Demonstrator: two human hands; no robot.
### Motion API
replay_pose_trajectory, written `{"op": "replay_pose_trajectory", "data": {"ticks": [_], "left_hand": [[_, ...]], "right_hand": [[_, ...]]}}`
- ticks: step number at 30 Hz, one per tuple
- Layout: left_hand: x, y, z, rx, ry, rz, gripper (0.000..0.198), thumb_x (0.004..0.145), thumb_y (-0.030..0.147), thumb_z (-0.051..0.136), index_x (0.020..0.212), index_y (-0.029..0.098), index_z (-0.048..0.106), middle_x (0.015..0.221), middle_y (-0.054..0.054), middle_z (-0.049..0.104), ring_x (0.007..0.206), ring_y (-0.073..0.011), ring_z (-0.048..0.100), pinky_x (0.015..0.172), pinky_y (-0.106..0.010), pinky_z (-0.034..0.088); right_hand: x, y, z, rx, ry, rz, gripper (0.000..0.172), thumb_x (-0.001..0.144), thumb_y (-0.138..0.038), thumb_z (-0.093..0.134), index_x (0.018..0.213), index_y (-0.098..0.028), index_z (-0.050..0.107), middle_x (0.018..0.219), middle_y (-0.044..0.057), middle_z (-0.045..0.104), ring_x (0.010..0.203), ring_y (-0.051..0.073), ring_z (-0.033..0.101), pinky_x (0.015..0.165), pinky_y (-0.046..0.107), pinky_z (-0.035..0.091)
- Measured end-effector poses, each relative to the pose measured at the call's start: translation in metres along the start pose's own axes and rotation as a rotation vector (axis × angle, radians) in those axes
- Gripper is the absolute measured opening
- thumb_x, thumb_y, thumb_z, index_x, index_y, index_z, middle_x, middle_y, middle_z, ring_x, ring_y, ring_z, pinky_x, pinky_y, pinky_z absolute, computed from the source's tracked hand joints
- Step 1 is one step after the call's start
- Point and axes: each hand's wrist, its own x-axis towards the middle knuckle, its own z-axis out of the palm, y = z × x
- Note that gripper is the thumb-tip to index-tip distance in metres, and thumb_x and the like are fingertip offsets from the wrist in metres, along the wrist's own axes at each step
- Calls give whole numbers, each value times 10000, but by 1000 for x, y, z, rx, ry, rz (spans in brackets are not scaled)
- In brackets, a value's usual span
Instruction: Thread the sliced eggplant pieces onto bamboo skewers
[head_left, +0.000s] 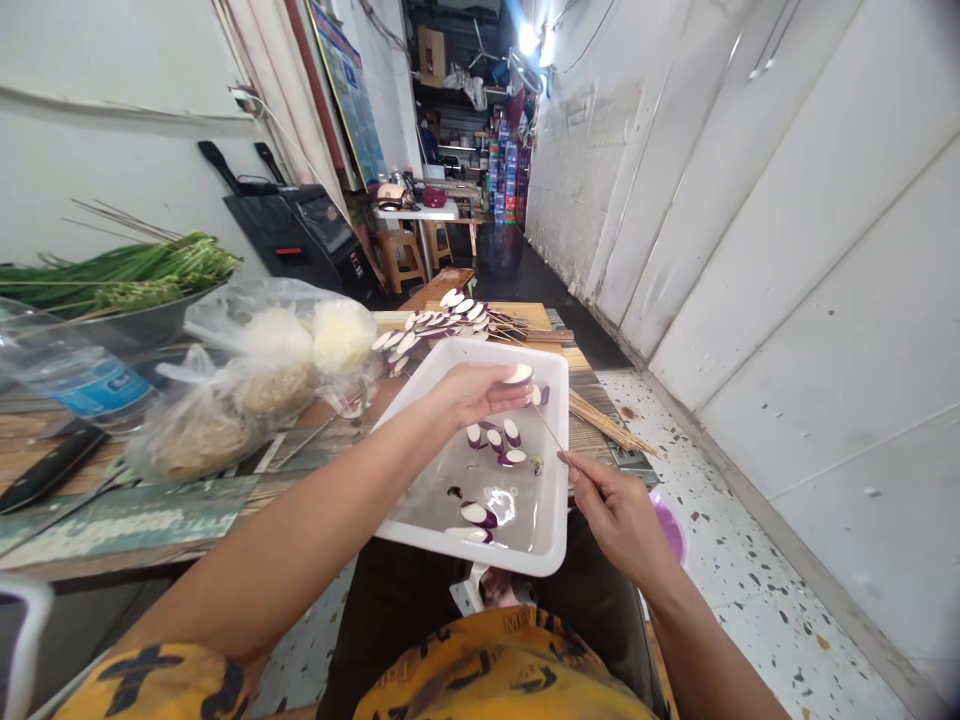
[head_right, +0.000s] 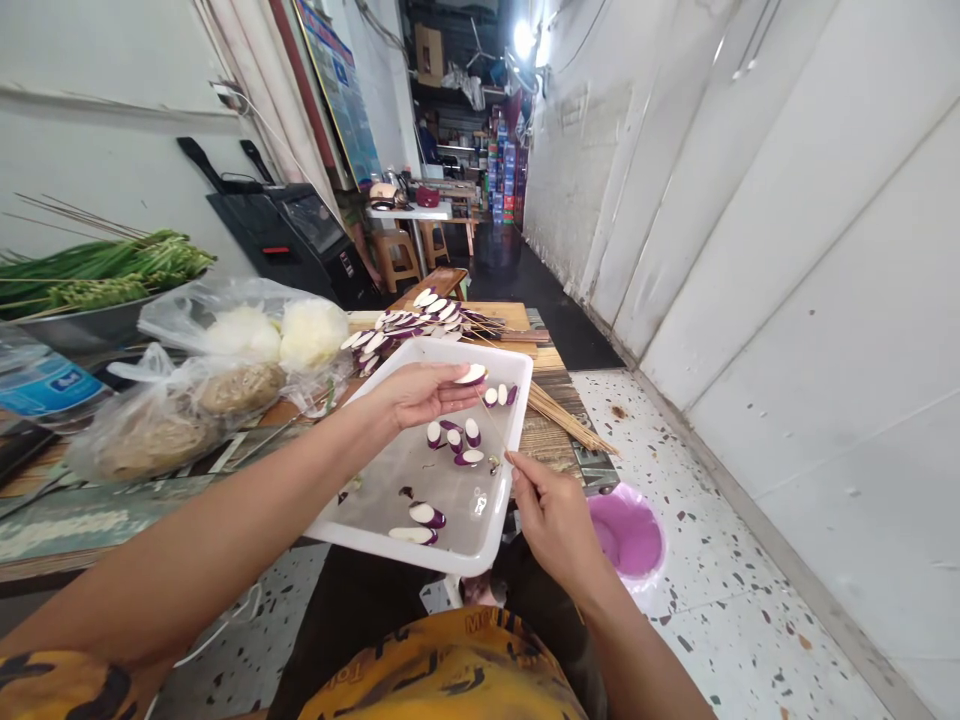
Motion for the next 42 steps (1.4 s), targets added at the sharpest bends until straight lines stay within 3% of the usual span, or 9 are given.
{"op": "replay_pose_trajectory", "data": {"ticks": [28,37,42], "left_hand": [[-5,0,5,79,29,55,82,804,86,594,802,69,674,823,-120,722,676,-177,696,811,-362,544],[-13,2,8,101,-13,41,82,803,125,611,827,97,684,936,-113,716,774,-183,692,817,-361,534],[-17,3,12,137,-12,51,96,814,138,599,823,96,685,901,-125,715,803,-192,690,838,-368,521]], "right_hand": [[6,-7,2,-36,17,-27,336,887,-278,448,1048,-105,687,822,85,731,638,174,645,556,264,467],[6,-2,9,-22,46,-37,320,892,-270,438,1032,-123,685,709,53,691,543,139,574,501,241,424],[7,-2,11,-2,64,-39,312,892,-271,435,1015,-122,680,692,48,672,537,134,561,498,236,412]]}}
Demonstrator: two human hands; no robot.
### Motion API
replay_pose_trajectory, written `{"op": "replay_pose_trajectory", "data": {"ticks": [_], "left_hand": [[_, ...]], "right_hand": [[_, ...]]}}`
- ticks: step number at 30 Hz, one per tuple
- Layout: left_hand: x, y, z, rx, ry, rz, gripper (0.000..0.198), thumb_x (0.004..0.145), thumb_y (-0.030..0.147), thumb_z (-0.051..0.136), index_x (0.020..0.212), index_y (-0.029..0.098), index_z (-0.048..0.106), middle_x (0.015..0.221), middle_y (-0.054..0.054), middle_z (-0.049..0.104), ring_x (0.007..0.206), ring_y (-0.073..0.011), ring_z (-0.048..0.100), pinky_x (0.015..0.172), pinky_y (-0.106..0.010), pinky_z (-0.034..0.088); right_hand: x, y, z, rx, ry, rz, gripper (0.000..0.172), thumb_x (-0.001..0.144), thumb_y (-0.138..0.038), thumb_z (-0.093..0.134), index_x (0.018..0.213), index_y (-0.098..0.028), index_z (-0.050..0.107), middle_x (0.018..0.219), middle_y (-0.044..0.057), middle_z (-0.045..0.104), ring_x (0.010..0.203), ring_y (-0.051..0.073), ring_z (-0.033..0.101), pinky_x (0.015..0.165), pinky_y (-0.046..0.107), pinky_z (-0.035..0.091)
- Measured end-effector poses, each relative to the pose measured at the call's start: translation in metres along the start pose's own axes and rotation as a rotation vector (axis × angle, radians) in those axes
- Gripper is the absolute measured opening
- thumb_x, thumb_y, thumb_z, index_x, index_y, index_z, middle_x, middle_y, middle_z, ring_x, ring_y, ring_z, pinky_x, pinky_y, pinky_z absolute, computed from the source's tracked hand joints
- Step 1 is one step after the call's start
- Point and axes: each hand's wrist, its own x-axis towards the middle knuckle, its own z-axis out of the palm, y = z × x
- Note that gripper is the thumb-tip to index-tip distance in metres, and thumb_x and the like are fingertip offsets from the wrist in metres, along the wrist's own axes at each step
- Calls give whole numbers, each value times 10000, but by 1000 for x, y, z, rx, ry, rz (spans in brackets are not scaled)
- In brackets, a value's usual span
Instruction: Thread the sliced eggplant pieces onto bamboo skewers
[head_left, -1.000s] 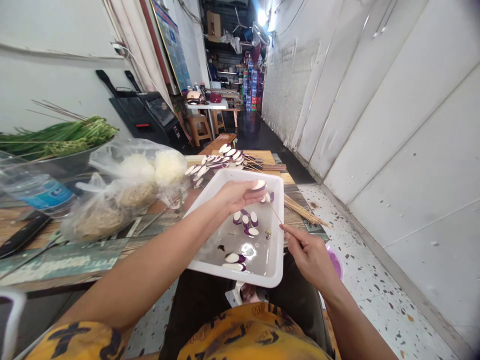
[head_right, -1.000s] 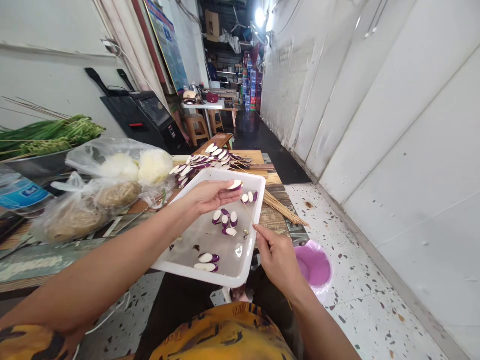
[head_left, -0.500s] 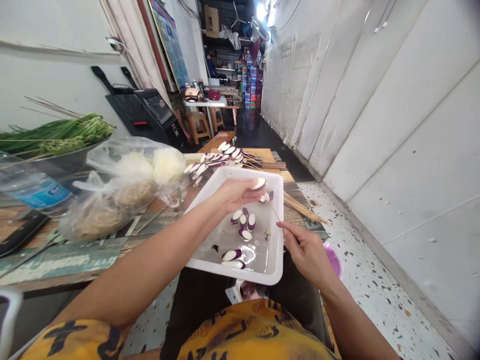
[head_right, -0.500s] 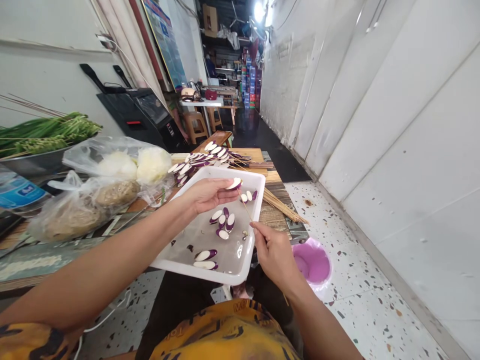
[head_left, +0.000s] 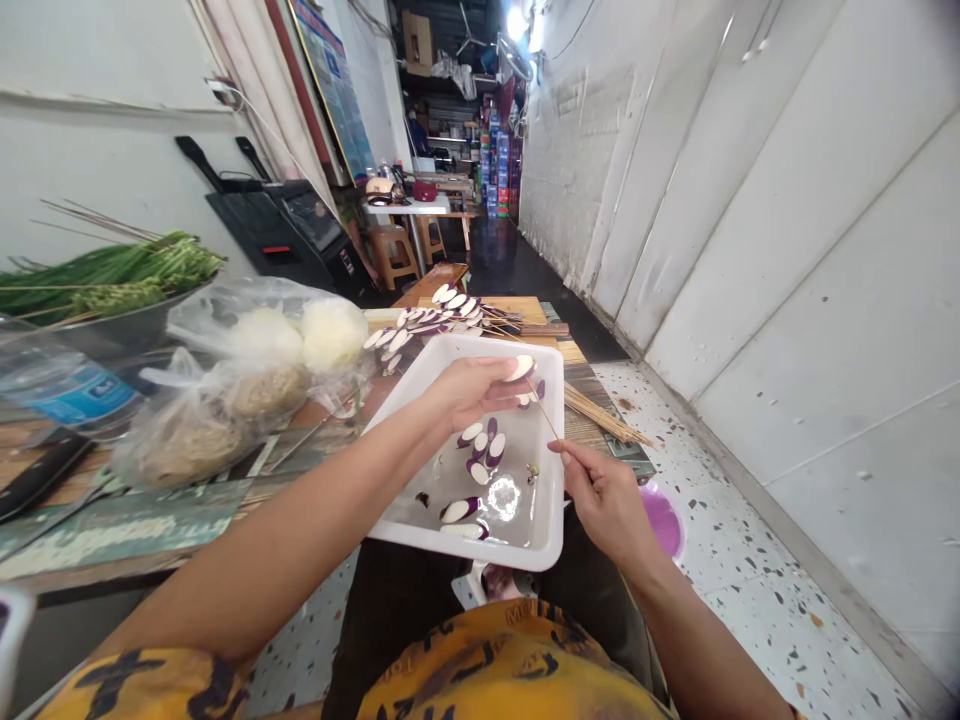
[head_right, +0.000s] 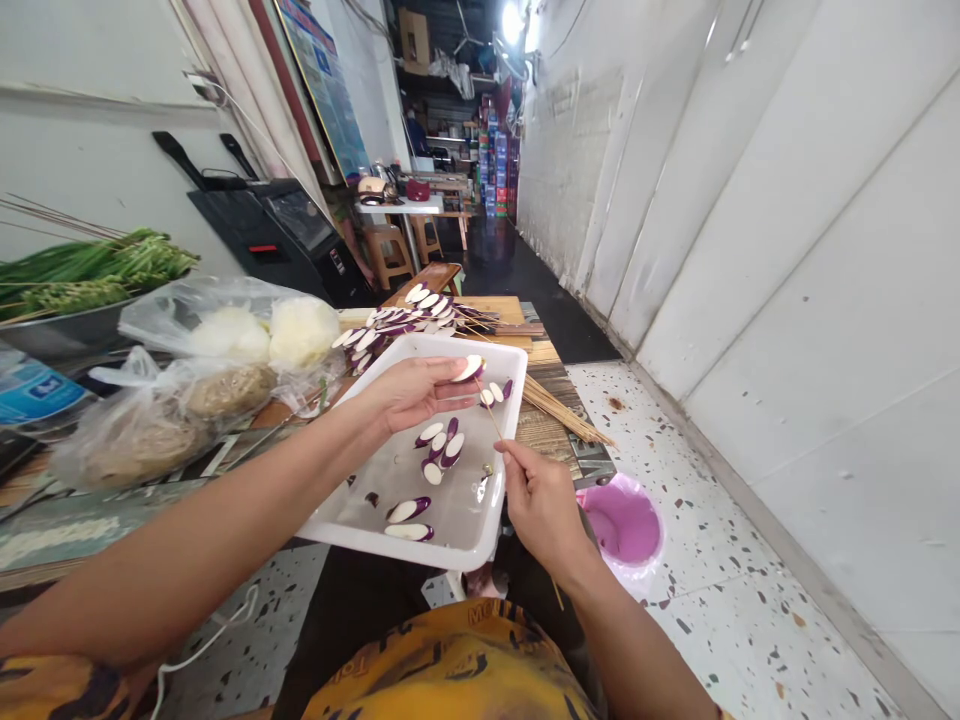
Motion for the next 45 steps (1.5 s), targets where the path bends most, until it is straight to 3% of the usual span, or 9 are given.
{"op": "replay_pose_trajectory", "data": {"ticks": [7,15,20,24,29,33,36,42,45], "left_hand": [[-2,-4,2,37,-28,65,91,785,190,650,825,120,691,962,-118,710,872,-202,680,893,-389,475],[0,-19,4,185,-280,-2,304,683,382,748,888,160,716,881,-96,722,938,-222,655,937,-404,411],[2,-4,-1,197,-129,162,279,747,395,656,904,168,701,988,-95,701,942,-208,633,844,-338,457],[3,4,-15,880,112,360,220,696,347,654,562,173,663,631,-55,658,764,-199,611,745,-272,432],[5,-18,-24,1466,-56,97,383,352,165,809,264,188,438,325,-34,424,629,-260,578,680,-315,404],[11,-30,-25,1651,-278,-67,367,384,123,787,259,192,449,321,-56,457,557,-263,574,636,-324,403],[17,-26,-28,1523,-285,-72,372,499,291,785,296,187,490,309,-47,464,462,-200,541,570,-277,395],[19,-16,-27,730,-289,74,229,667,376,695,588,173,625,564,-26,627,471,-131,572,539,-235,420],[14,-14,-26,829,-324,62,168,615,309,739,574,178,643,547,-24,620,547,-155,595,571,-240,424]], "right_hand": [[6,-7,2,-23,22,3,307,891,-277,430,970,-116,679,534,-6,544,447,107,435,454,231,328],[35,-9,8,-6,104,-62,294,881,-293,420,892,-142,672,525,-20,494,462,111,423,469,231,317],[44,-2,3,137,97,7,286,865,-359,476,872,-149,670,514,-31,480,467,104,434,479,226,347],[40,5,-6,289,127,127,303,860,-395,503,917,-143,660,483,-51,428,414,82,364,411,212,297],[28,3,-12,421,62,197,311,858,-429,519,905,-144,636,459,-74,394,371,53,308,366,189,242],[23,0,-12,544,-33,284,338,851,-464,525,914,-144,612,452,-87,397,329,36,266,328,174,189],[20,1,-11,560,-65,286,341,853,-467,527,916,-142,609,457,-87,408,324,34,277,323,173,198],[11,3,-13,446,-142,221,345,890,-446,483,944,-130,610,470,-78,413,354,41,310,343,181,203],[9,2,-13,404,-166,193,337,895,-440,473,916,-133,609,478,-74,415,365,44,329,355,184,221]]}}
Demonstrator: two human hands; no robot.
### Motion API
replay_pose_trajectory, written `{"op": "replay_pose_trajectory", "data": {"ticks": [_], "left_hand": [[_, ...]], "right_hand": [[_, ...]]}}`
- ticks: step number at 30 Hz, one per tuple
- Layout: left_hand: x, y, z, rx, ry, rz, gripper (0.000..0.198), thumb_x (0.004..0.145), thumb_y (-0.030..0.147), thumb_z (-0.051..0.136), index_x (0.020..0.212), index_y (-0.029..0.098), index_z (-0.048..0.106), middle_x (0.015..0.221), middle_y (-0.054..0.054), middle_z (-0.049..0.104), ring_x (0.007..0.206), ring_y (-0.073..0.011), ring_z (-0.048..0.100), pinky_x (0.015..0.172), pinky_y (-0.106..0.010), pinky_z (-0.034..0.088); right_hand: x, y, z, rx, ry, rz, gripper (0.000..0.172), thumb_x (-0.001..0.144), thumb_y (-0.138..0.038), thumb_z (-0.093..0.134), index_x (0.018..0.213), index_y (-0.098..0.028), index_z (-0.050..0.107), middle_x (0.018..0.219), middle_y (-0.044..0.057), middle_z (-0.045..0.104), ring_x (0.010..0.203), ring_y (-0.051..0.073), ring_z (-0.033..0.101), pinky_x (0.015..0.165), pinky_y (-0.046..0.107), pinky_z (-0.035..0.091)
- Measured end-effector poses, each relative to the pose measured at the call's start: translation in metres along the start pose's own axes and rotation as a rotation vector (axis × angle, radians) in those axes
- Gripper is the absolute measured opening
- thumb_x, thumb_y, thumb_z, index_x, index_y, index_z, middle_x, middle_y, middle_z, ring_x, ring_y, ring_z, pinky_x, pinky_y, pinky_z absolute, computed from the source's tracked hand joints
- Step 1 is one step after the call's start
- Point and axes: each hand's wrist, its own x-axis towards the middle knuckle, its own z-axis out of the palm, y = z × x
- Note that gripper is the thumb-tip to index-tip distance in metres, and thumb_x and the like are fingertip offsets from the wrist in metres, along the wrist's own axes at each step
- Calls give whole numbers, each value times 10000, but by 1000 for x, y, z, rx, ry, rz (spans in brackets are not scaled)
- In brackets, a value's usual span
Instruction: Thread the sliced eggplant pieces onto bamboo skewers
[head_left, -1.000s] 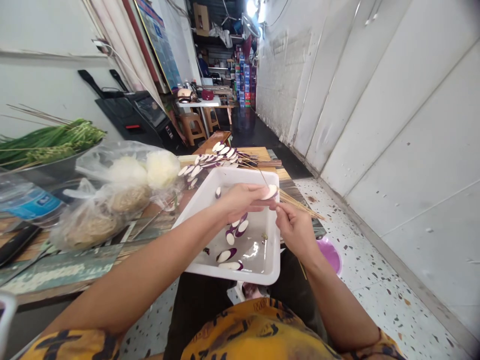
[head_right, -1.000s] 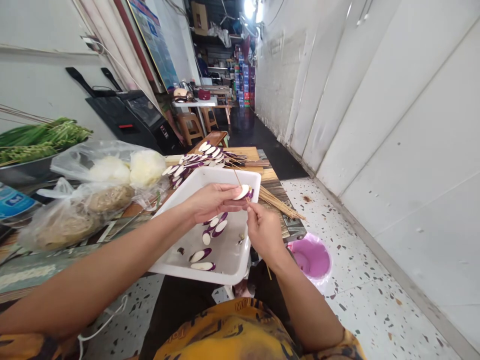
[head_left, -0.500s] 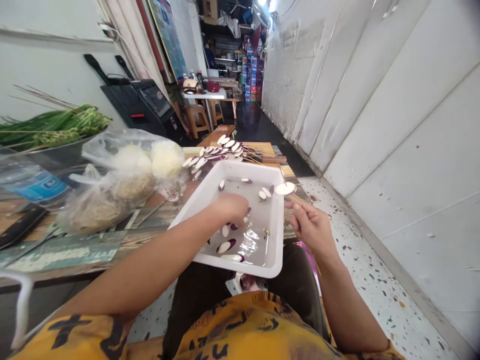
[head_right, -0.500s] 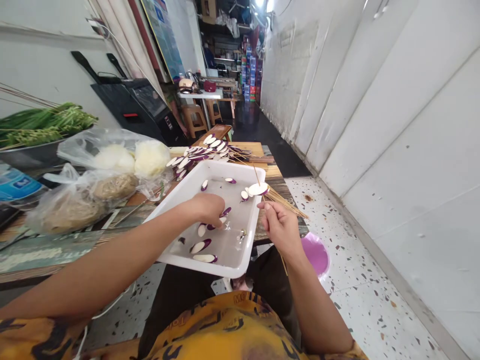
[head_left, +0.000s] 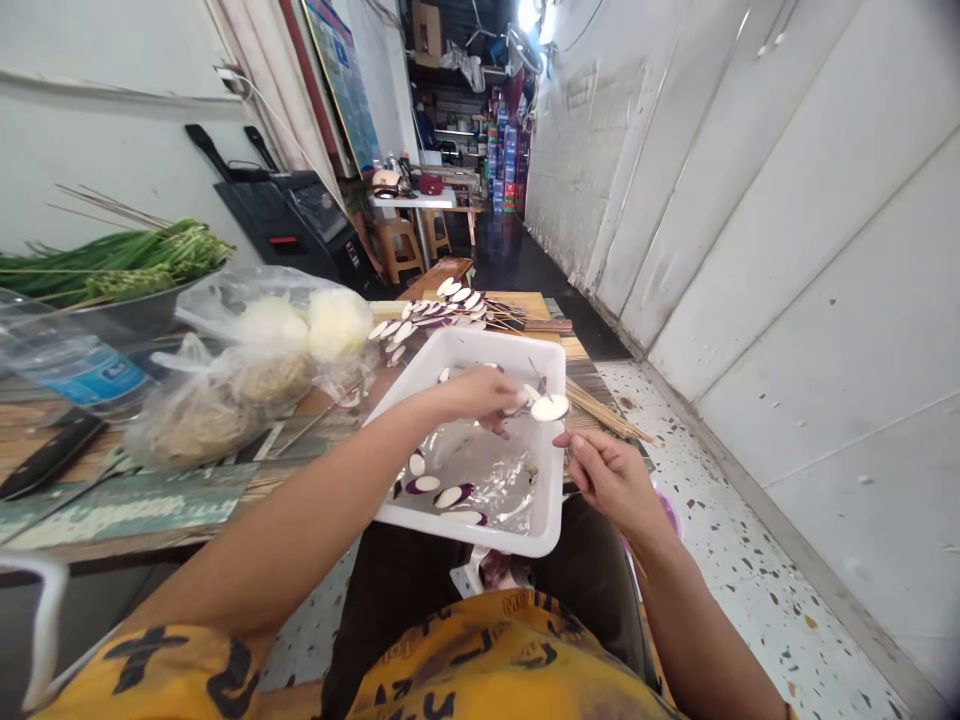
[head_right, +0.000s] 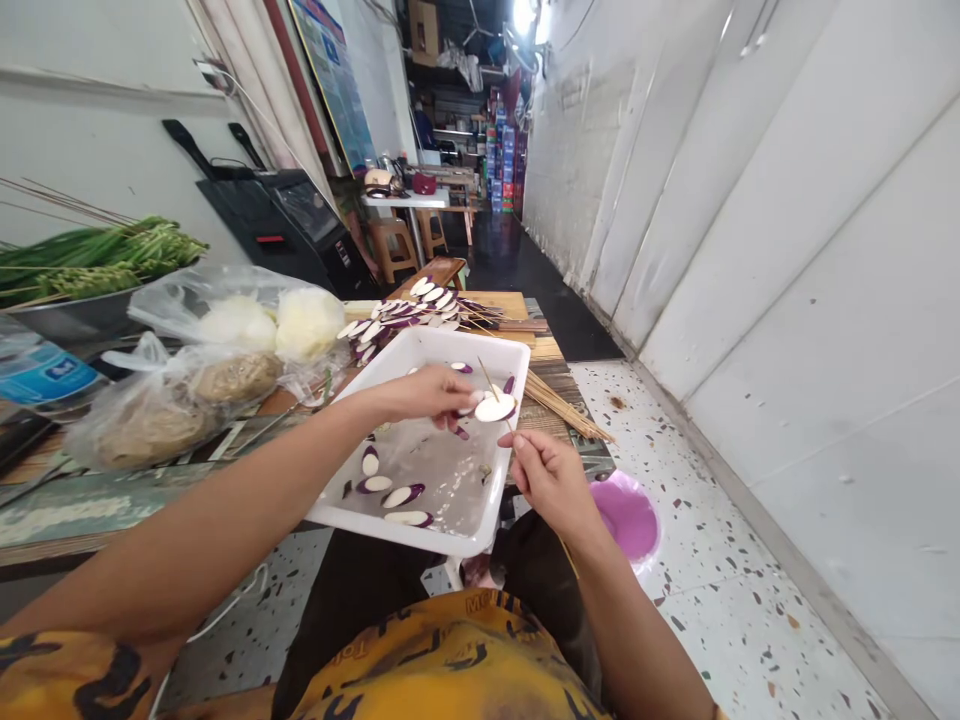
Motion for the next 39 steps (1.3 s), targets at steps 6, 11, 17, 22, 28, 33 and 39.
{"op": "replay_pose_trajectory", "data": {"ticks": [6,11,17,22,28,33,39], "left_hand": [[-4,12,7,-92,178,-78,142,647,324,725,654,187,688,659,-63,683,802,-228,647,703,-267,452],[-3,22,22,-624,-81,-28,314,750,411,675,895,134,698,962,-142,700,862,-194,656,763,-308,491],[-5,24,27,-727,-79,23,165,712,230,743,796,99,690,713,-56,652,613,-75,589,553,-161,447],[-8,33,30,-826,12,8,36,755,64,667,755,84,697,666,-42,647,566,-44,563,605,-153,478],[-13,41,33,-875,25,-40,144,798,21,586,760,76,714,735,-65,681,613,-62,612,707,-164,522],[-13,45,25,-914,70,-94,134,796,1,578,753,61,690,764,-86,684,612,-69,624,652,-146,534],[-4,40,-3,-1144,343,25,123,815,16,560,804,77,667,807,-72,674,694,-64,619,637,-110,526]], "right_hand": [[7,3,4,-82,120,-59,340,900,-433,447,922,-136,612,471,-70,408,378,61,333,377,199,266],[17,5,12,-281,220,-191,306,907,-371,428,919,-154,645,499,-39,469,451,108,443,461,230,356],[19,6,18,-411,245,-248,279,911,-325,421,944,-175,655,690,34,643,638,170,600,549,257,421],[16,2,16,-524,282,-319,280,926,-297,399,956,-193,657,767,41,687,666,179,631,608,280,455],[9,-5,13,-524,262,-353,274,931,-277,402,975,-189,658,751,40,679,646,175,630,603,282,456],[-7,-3,12,-532,275,-317,242,926,-278,425,971,-202,650,660,13,630,583,162,595,556,269,439],[-32,4,6,-523,259,-258,232,924,-270,434,936,-178,648,543,-14,545,477,126,523,483,235,417]]}}
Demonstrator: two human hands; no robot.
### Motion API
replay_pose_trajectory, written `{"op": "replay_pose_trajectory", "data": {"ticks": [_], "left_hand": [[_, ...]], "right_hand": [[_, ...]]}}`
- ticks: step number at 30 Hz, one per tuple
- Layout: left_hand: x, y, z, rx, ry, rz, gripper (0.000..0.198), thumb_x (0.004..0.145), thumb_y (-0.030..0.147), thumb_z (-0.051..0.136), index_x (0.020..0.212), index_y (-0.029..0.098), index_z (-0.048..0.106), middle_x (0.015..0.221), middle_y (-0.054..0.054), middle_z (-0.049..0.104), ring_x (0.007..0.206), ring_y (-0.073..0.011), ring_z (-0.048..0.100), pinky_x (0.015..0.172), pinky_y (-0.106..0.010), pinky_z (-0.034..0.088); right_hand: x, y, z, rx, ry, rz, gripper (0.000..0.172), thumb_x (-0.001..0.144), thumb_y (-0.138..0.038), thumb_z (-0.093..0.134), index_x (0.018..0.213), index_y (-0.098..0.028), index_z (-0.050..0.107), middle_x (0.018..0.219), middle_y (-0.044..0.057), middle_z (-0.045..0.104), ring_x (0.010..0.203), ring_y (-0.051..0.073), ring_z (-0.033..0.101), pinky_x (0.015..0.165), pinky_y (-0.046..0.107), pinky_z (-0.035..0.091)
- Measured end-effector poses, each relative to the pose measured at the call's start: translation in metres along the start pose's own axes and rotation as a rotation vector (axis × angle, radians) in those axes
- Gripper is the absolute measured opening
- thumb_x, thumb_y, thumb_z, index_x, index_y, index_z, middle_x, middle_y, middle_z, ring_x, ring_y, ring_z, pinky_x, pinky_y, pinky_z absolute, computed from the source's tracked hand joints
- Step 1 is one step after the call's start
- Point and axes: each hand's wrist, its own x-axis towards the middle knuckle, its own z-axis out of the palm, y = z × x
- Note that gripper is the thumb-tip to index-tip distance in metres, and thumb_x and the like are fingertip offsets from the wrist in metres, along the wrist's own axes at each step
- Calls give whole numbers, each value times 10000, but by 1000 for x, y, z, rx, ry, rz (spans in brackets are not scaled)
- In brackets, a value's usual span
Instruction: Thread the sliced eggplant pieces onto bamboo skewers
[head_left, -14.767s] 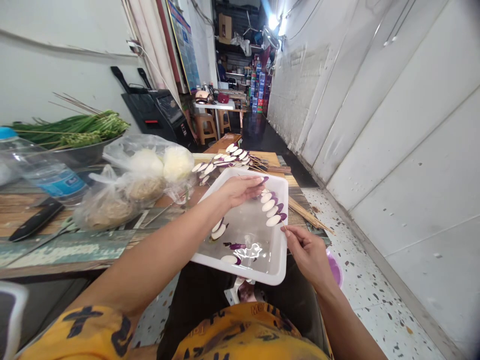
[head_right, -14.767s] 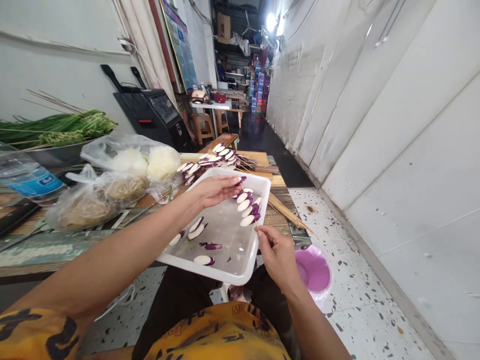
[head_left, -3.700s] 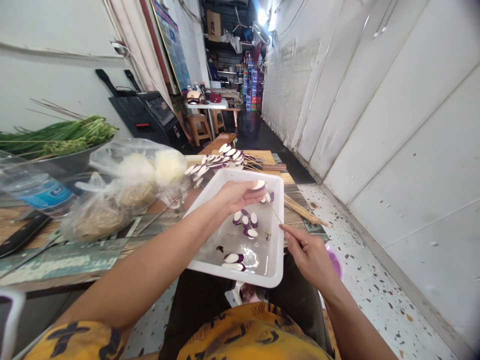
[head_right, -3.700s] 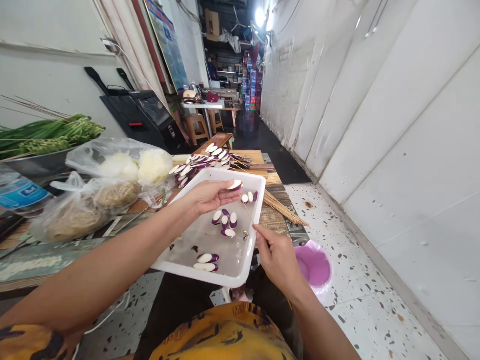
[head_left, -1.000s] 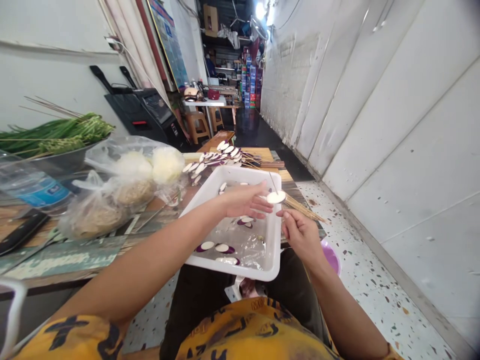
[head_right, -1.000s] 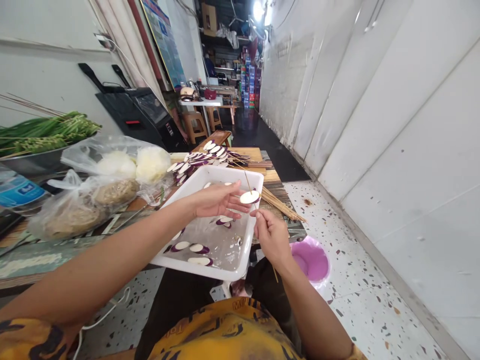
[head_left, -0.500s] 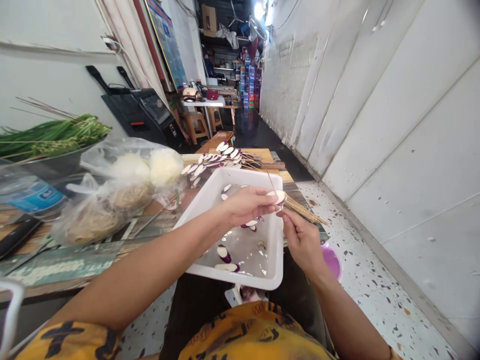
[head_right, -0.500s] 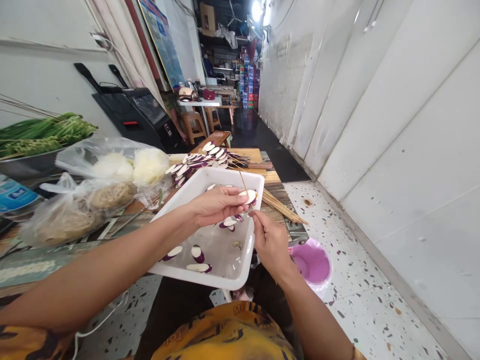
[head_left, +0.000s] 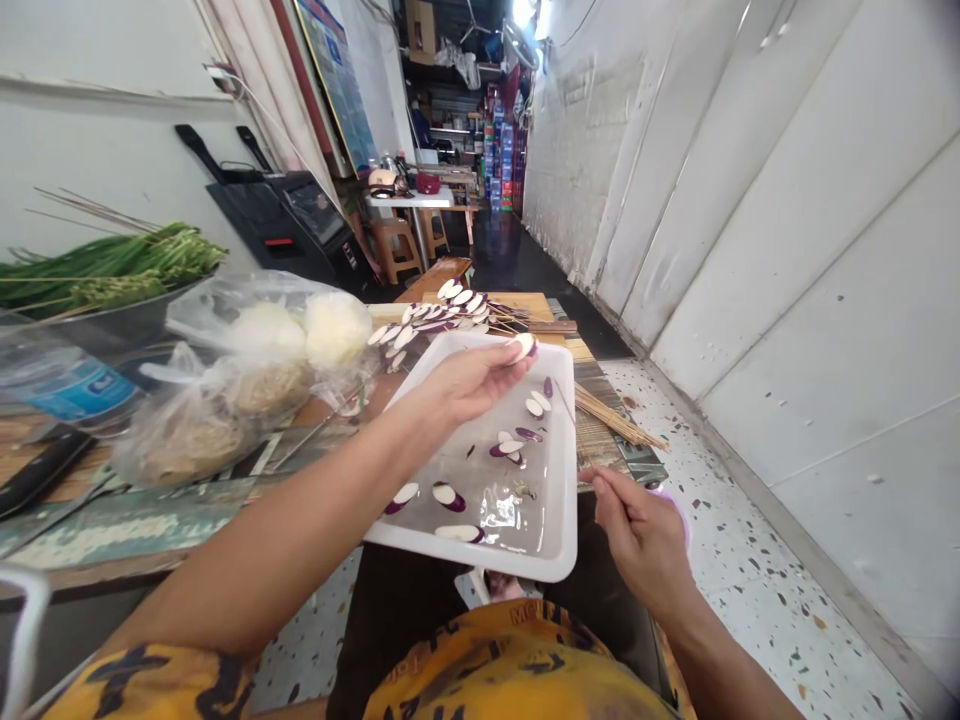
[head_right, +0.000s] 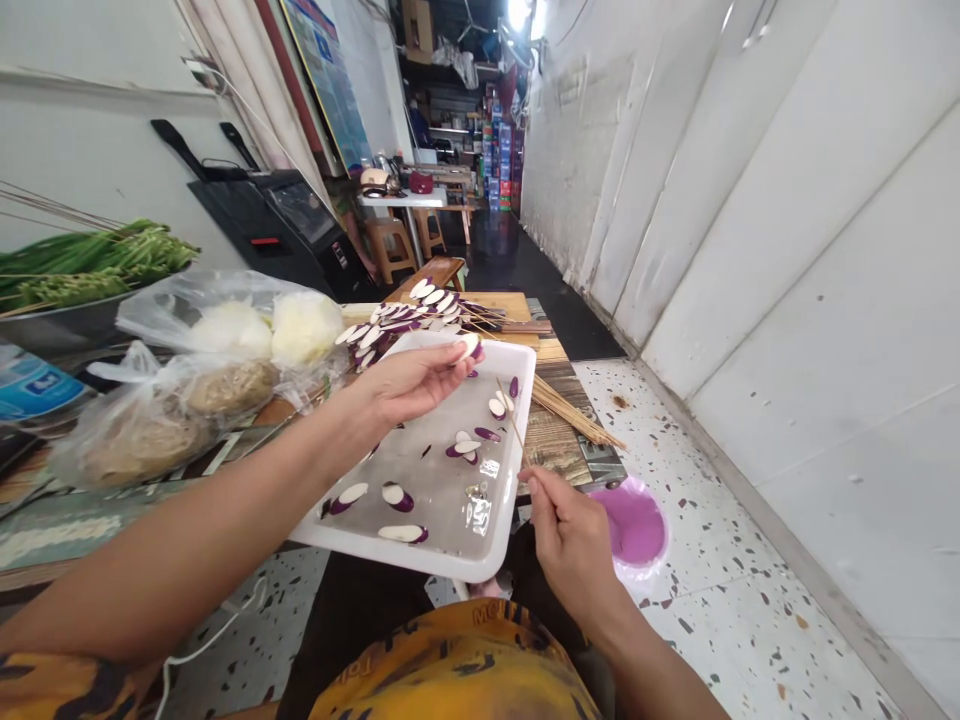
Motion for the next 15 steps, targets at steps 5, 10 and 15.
{"op": "replay_pose_trajectory", "data": {"ticks": [5,10,15], "left_hand": [[-2,-5,1,1,-73,-69,105,836,65,560,789,65,653,782,-92,671,577,-47,573,521,-103,500],[-6,-8,1,-9,-103,-97,120,840,46,539,803,44,653,767,-105,665,573,-48,572,495,-98,486],[-8,-9,1,-17,-127,-100,129,836,34,538,823,29,666,756,-101,661,547,-39,546,456,-89,456]], "right_hand": [[4,-7,-9,-19,37,-2,260,920,-286,449,991,-163,667,482,-38,465,455,120,504,518,228,454],[6,-11,-5,-29,-20,-51,269,918,-274,456,1010,-160,681,505,-30,491,466,115,514,501,216,441],[4,-8,-3,1,-23,-50,280,920,-274,452,1025,-157,684,586,-3,579,515,119,559,529,217,456]]}}
